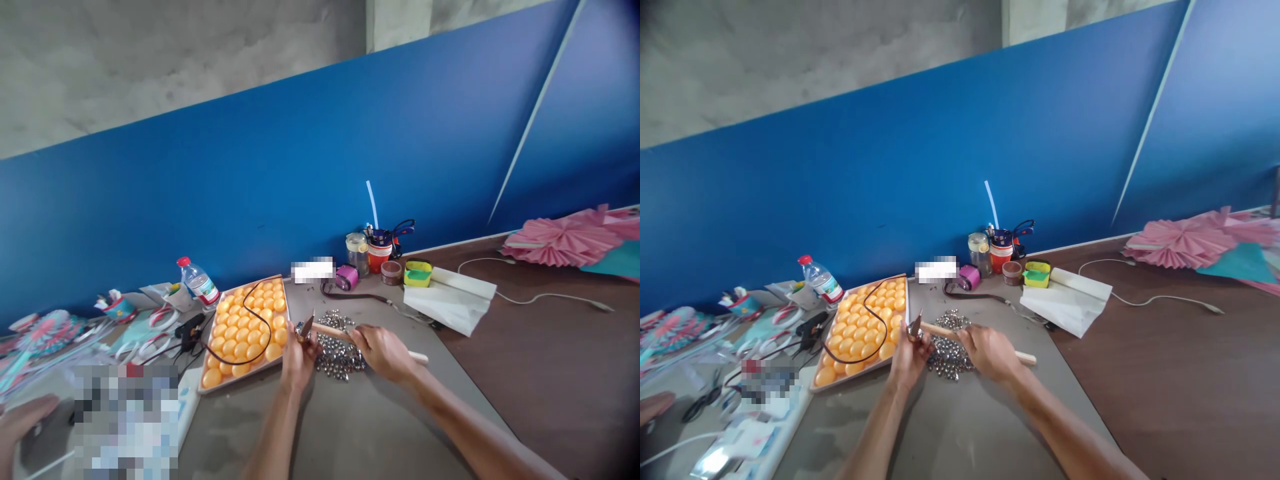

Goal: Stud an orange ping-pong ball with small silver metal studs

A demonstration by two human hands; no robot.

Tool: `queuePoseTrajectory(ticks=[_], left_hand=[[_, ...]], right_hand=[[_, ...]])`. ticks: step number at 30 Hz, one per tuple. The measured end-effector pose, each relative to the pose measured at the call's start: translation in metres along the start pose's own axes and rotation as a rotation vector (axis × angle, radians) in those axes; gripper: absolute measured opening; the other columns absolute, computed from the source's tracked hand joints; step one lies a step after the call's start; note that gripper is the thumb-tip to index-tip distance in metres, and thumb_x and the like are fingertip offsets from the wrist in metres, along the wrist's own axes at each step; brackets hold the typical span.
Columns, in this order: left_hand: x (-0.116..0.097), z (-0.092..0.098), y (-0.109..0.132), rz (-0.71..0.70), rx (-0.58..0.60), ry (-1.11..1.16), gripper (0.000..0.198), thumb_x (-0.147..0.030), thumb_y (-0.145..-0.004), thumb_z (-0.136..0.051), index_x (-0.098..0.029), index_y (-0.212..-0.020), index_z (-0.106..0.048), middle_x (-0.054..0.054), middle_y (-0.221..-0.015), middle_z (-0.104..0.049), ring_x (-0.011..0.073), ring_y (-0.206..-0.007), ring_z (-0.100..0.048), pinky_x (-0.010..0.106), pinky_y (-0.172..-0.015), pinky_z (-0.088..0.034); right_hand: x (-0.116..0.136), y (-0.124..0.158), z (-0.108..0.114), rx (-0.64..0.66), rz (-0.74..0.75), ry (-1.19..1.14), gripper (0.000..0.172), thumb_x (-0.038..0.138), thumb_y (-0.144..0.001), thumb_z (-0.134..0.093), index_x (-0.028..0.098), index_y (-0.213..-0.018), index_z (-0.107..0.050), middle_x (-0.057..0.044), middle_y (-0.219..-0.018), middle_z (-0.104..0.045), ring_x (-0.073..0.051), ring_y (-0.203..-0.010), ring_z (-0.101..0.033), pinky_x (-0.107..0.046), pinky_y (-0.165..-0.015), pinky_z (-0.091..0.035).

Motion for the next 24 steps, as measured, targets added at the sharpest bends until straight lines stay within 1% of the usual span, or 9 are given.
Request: queuePoseTrajectory(ticks=[3, 5, 10, 13, 15, 17, 21, 22, 24], left_hand=[[0.000, -0.003, 0.000, 0.001, 0.040, 0.012, 0.043, -0.058, -0.077, -0.053, -0.017, -0.069, -0.047, -0.005, -0.049, -0.045, 0.0045, -0.038, -0.031, 0.022, -0.048, -0.036], [0.001, -0.004, 0.000, 0.007, 0.051, 0.021, 0.043, -0.058, -0.077, -0.053, -0.017, -0.069, -0.047, -0.005, -0.049, -0.045, 0.0046, -0.038, -0.030, 0.022, -0.047, -0.035], [0.000, -0.003, 0.000, 0.001, 0.029, 0.020, 0.042, -0.056, -0.078, -0.054, -0.017, -0.064, -0.044, -0.005, -0.048, -0.044, 0.0048, -0.038, -0.029, 0.022, -0.046, -0.034], [-0.003, -0.006, 0.002, -0.008, 0.052, 0.019, 0.040, -0.056, -0.077, -0.054, -0.017, -0.071, -0.049, -0.005, -0.050, -0.045, 0.0051, -0.039, -0.030, 0.022, -0.048, -0.036], [-0.002, -0.005, 0.002, -0.004, 0.046, 0.022, 0.040, -0.056, -0.076, -0.055, -0.017, -0.077, -0.052, -0.005, -0.052, -0.047, 0.0054, -0.040, -0.033, 0.022, -0.049, -0.037], [0.000, -0.002, 0.000, 0.003, 0.024, 0.026, 0.039, -0.056, -0.075, -0.057, -0.017, -0.074, -0.051, -0.004, -0.054, -0.048, 0.0057, -0.042, -0.034, 0.022, -0.050, -0.038], [0.002, 0.002, -0.002, 0.012, -0.002, 0.021, 0.045, -0.057, -0.074, -0.057, -0.018, -0.059, -0.041, -0.002, -0.051, -0.049, 0.0055, -0.040, -0.033, 0.023, -0.048, -0.038], [0.001, 0.002, -0.001, 0.010, 0.004, 0.024, 0.046, -0.057, -0.074, -0.057, -0.018, -0.058, -0.041, -0.003, -0.051, -0.049, 0.0052, -0.040, -0.033, 0.022, -0.048, -0.038], [-0.001, -0.002, 0.000, 0.006, 0.029, 0.040, 0.043, -0.057, -0.073, -0.058, -0.017, -0.063, -0.046, -0.003, -0.051, -0.049, 0.0050, -0.040, -0.033, 0.022, -0.048, -0.038]], right_hand=[[-0.004, -0.001, 0.008, -0.061, -0.014, -0.007, 0.042, 0.039, -0.094, -0.025, 0.020, -0.073, -0.056, -0.003, -0.070, -0.064, -0.014, -0.061, -0.056, -0.025, -0.054, -0.024], [-0.005, -0.001, 0.011, -0.082, -0.014, -0.014, 0.043, 0.038, -0.094, -0.023, 0.020, -0.073, -0.056, -0.004, -0.070, -0.064, -0.014, -0.062, -0.056, -0.025, -0.054, -0.024], [-0.001, 0.000, 0.007, -0.045, -0.010, 0.027, 0.039, 0.039, -0.093, -0.028, 0.020, -0.073, -0.057, -0.004, -0.069, -0.064, -0.013, -0.058, -0.055, -0.025, -0.053, -0.024], [0.001, 0.001, 0.012, -0.090, 0.024, 0.005, 0.040, 0.038, -0.093, -0.026, 0.020, -0.072, -0.056, -0.004, -0.070, -0.063, -0.014, -0.059, -0.055, -0.024, -0.054, -0.025], [0.001, 0.001, 0.015, -0.125, 0.046, -0.035, 0.043, 0.037, -0.094, -0.021, 0.020, -0.073, -0.056, -0.004, -0.071, -0.063, -0.014, -0.061, -0.055, -0.024, -0.056, -0.027], [-0.001, 0.000, 0.012, -0.114, 0.040, -0.044, 0.045, 0.038, -0.094, -0.020, 0.019, -0.074, -0.056, -0.005, -0.071, -0.063, -0.014, -0.061, -0.055, -0.024, -0.055, -0.027], [-0.001, -0.001, 0.001, -0.055, 0.017, 0.009, 0.040, 0.040, -0.093, -0.028, 0.020, -0.073, -0.057, -0.004, -0.071, -0.064, -0.013, -0.059, -0.055, -0.024, -0.054, -0.026], [-0.001, -0.001, 0.002, -0.061, 0.021, 0.006, 0.040, 0.040, -0.093, -0.029, 0.020, -0.073, -0.057, -0.004, -0.071, -0.064, -0.014, -0.060, -0.056, -0.024, -0.055, -0.026], [-0.002, -0.001, 0.007, -0.092, 0.022, -0.027, 0.042, 0.040, -0.093, -0.026, 0.020, -0.073, -0.057, -0.004, -0.069, -0.063, -0.014, -0.061, -0.056, -0.023, -0.056, -0.028]])
Point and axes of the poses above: each hand's wrist, its own y-axis away from the middle knuckle, its own z-axis out of the back of the hand, x = y × z, the point moved 10 cm from there along -y, towards the middle knuckle
